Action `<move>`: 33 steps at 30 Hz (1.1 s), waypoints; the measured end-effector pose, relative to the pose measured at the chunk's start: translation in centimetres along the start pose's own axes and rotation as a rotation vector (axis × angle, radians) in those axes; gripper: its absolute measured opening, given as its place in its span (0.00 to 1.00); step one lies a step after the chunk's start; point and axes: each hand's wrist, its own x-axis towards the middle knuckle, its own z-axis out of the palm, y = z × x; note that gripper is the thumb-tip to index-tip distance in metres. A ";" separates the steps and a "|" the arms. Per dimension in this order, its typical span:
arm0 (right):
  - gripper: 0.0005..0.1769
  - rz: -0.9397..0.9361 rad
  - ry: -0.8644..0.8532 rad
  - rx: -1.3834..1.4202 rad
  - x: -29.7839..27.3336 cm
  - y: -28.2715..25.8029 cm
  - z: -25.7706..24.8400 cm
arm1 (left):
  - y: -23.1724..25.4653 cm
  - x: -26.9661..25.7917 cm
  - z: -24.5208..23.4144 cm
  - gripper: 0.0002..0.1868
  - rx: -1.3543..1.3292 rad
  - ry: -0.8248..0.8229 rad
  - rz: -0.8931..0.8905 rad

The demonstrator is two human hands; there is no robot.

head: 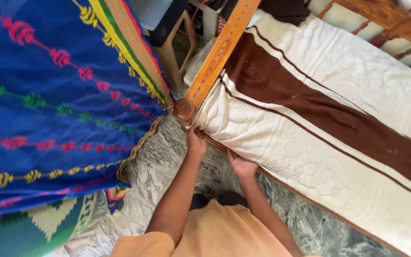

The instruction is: The person folds a quilted bedsheet on the floor and places it on a wooden bed frame. They then smooth the sheet and fold the edges over the mattress, repeating the process for the other side.

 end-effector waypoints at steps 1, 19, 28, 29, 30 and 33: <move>0.43 -0.001 -0.012 0.000 0.1 0.3 -0.3 | -0.2 -0.1 0.0 0.21 -0.013 0.011 0.000; 0.24 0.093 -0.043 -0.089 -2.2 0.1 -1.3 | -2.6 1.6 1.3 0.31 -0.089 -0.160 0.027; 0.22 0.447 -0.130 -0.986 -6.5 -6.1 5.0 | -3.2 2.4 0.9 0.29 -0.080 -0.216 0.012; 0.20 0.411 -0.175 -1.252 -6.5 -6.5 6.3 | -3.1 2.4 1.1 0.29 -0.121 -0.240 0.048; 0.18 0.367 -0.223 -1.518 -6.4 -6.6 7.7 | -3.4 2.1 1.3 0.29 -0.142 -0.210 0.081; 0.17 -0.237 -0.473 -1.772 -4.2 -5.7 13.1 | -3.8 0.8 3.0 0.28 -0.168 -0.171 0.149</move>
